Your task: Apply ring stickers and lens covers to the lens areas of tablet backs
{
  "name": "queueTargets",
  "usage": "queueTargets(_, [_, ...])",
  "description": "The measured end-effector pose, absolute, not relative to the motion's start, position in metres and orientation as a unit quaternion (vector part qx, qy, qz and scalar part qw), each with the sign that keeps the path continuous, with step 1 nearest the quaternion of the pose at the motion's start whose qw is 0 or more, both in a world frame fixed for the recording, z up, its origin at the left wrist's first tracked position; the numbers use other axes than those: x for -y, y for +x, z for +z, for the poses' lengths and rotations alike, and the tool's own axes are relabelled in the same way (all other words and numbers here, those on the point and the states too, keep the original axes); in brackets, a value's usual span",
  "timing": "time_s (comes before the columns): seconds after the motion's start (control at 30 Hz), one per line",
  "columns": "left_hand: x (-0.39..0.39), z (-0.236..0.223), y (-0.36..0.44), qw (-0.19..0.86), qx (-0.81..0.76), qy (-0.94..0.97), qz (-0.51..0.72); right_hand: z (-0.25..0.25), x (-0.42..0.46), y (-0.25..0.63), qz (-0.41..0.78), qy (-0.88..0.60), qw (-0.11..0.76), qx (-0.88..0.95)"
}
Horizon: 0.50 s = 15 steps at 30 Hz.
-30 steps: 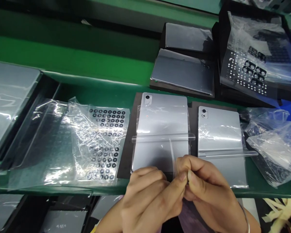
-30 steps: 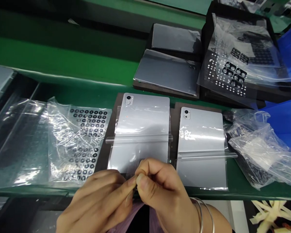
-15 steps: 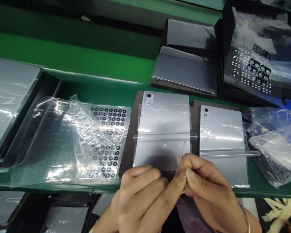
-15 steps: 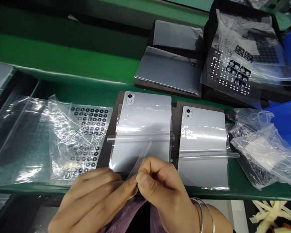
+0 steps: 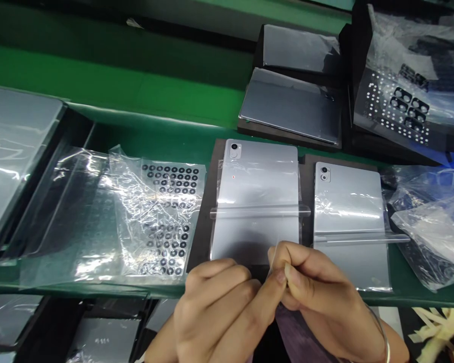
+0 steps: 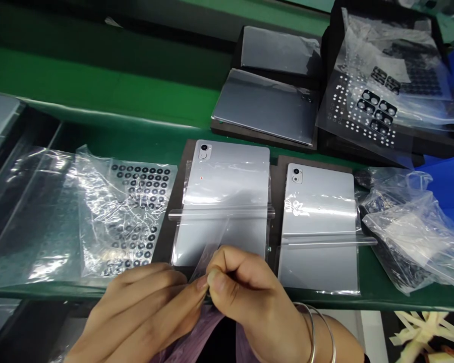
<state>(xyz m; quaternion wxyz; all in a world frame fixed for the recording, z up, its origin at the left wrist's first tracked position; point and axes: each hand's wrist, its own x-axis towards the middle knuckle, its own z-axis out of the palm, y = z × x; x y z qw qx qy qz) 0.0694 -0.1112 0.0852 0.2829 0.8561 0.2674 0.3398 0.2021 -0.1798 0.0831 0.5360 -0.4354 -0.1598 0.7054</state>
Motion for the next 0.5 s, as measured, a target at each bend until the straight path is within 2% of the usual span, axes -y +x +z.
queueTargets(0.1, [0.104,0.086,0.064,0.330,-0.217,0.869,0.299,0.082,0.176,0.197,0.696,-0.410,0.573,0.135])
queueTargets(0.23, [0.101,0.084,0.062,0.328,-0.202,0.866,0.317,0.078,0.173,0.191,0.668,-0.384,0.622,0.137])
queueTargets(0.5, [0.105,0.086,0.066,0.316,-0.220,0.863,0.327,0.077,0.172,0.187,0.661,-0.367,0.642,0.131])
